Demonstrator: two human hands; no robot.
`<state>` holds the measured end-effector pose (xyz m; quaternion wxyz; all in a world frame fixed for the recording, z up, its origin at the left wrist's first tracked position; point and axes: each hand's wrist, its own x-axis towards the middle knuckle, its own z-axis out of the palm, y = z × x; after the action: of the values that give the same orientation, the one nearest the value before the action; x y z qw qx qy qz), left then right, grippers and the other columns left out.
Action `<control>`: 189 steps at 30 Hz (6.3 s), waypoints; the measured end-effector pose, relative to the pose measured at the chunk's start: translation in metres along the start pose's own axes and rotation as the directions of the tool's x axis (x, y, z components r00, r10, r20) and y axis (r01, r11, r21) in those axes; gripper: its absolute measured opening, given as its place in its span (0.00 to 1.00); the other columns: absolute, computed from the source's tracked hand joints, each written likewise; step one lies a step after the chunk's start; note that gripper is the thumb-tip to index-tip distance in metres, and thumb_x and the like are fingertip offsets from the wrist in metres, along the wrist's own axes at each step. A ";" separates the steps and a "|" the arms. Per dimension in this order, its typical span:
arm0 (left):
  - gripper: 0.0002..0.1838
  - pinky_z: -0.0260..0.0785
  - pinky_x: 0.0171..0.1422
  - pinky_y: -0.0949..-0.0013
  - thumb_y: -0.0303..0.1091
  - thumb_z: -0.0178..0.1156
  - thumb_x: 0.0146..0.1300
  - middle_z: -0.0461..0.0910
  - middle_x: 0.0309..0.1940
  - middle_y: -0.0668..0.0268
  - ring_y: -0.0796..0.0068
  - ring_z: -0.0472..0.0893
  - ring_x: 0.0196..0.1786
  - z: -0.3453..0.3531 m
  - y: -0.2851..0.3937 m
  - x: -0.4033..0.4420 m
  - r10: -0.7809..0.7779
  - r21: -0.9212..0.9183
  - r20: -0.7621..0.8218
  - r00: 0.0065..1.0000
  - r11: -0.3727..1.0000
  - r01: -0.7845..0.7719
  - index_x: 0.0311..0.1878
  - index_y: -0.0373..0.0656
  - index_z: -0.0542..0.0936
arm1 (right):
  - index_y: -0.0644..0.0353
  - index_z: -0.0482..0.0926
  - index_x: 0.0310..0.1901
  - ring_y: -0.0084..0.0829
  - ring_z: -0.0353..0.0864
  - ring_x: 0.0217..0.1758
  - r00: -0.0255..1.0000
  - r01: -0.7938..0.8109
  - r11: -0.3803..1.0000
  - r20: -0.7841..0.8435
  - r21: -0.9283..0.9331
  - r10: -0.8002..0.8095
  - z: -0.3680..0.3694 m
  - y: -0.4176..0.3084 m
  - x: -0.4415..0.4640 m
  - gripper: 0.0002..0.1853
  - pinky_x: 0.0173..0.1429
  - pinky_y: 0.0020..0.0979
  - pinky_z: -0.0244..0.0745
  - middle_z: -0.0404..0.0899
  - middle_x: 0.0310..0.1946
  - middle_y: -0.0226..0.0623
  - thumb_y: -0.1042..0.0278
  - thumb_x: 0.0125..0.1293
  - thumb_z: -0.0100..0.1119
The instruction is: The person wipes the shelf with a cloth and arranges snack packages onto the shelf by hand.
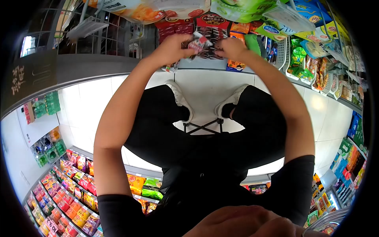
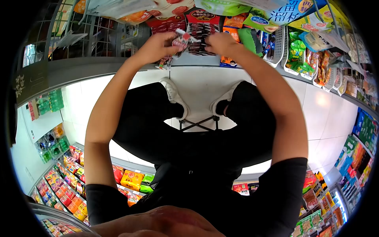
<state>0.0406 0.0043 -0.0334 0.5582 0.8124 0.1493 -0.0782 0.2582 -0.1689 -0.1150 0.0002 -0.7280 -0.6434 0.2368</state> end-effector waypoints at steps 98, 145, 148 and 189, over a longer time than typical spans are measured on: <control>0.41 0.74 0.66 0.54 0.46 0.77 0.51 0.81 0.51 0.43 0.46 0.80 0.58 0.060 -0.223 0.002 -0.375 0.465 -0.414 0.829 0.696 0.547 0.62 0.33 0.70 | 0.52 0.84 0.47 0.38 0.88 0.41 0.970 -0.011 0.994 -0.242 0.106 0.037 0.009 0.062 0.046 0.12 0.48 0.41 0.82 0.89 0.38 0.35 0.59 0.66 0.62; 0.55 0.76 0.61 0.59 0.38 0.78 0.48 0.79 0.57 0.57 0.55 0.81 0.56 0.121 -0.064 -0.006 0.054 0.161 -0.355 0.933 0.987 0.004 0.79 0.49 0.58 | 0.55 0.83 0.55 0.18 0.80 0.44 0.977 -0.010 0.294 -0.053 0.956 0.205 0.014 0.029 0.018 0.14 0.48 0.22 0.73 0.84 0.44 0.23 0.61 0.72 0.61; 0.55 0.76 0.59 0.59 0.37 0.77 0.48 0.79 0.58 0.57 0.55 0.81 0.54 0.122 -0.070 -0.006 0.025 0.145 -0.358 0.933 0.989 0.029 0.79 0.49 0.57 | 0.59 0.81 0.55 0.27 0.85 0.41 0.858 0.261 0.557 -0.453 0.789 0.240 0.022 0.054 0.038 0.16 0.49 0.27 0.77 0.88 0.44 0.31 0.56 0.76 0.57; 0.71 0.81 0.48 0.63 0.42 0.77 0.39 0.81 0.53 0.45 0.57 0.84 0.49 0.074 -0.027 0.102 -0.318 0.445 0.244 0.916 0.876 0.186 0.82 0.45 0.39 | 0.57 0.81 0.49 0.53 0.86 0.40 0.951 -0.013 0.995 -0.307 0.102 0.044 0.002 0.059 0.031 0.17 0.44 0.46 0.82 0.86 0.39 0.50 0.58 0.64 0.67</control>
<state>0.1313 -0.0400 -0.1142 0.3752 0.8624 0.1457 -0.3071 0.3142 -0.1503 -0.1456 0.1335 -0.7642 -0.6125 0.1516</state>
